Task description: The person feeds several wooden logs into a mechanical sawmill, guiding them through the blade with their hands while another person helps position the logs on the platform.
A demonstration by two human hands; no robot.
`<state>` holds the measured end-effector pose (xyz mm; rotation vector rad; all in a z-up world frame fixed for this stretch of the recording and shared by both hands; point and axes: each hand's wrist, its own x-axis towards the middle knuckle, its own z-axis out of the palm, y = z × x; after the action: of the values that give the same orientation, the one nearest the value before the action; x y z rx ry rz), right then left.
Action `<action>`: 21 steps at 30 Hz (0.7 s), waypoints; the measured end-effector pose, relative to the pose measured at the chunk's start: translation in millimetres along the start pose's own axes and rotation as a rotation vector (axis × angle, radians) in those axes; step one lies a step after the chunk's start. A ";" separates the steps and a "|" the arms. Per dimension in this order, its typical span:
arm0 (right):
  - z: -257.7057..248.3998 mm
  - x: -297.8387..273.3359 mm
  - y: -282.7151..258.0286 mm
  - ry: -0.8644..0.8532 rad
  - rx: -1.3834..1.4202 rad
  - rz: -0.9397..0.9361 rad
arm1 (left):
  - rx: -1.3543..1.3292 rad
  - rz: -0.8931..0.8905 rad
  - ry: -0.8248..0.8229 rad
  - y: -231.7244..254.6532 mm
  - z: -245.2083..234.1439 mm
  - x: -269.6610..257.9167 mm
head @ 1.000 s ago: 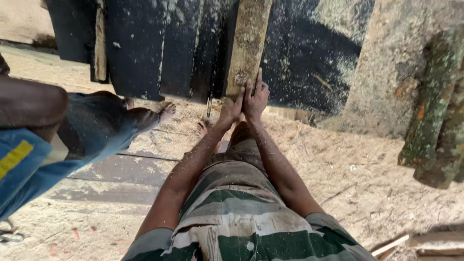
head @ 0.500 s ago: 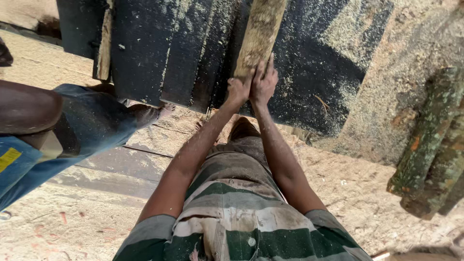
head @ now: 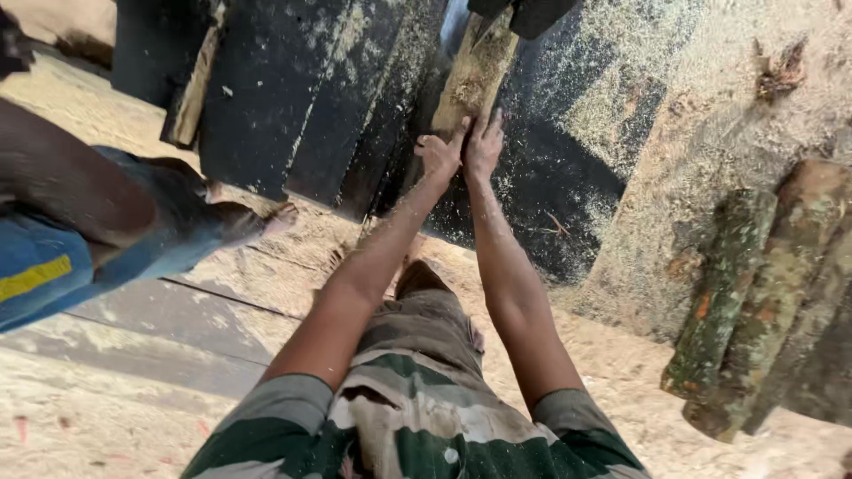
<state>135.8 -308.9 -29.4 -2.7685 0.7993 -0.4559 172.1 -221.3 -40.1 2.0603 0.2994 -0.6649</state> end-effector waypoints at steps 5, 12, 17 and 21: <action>13.2 -20.2 13.4 0.017 0.240 0.056 | -0.158 -0.015 -0.031 4.1 14.7 -17.9; 29.7 17.2 19.0 0.000 0.527 0.321 | -0.213 -0.091 -0.012 26.3 28.3 -1.1; 29.7 56.0 24.8 0.071 0.420 0.150 | -0.248 -0.165 -0.072 56.4 34.7 14.5; 38.5 73.5 26.6 0.146 0.158 -0.031 | -0.273 -0.118 -0.009 70.1 23.9 10.2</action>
<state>195.7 -366.4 -55.9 -2.6278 0.7188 -0.7026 204.0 -280.1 -6.8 1.7888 0.4824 -0.6646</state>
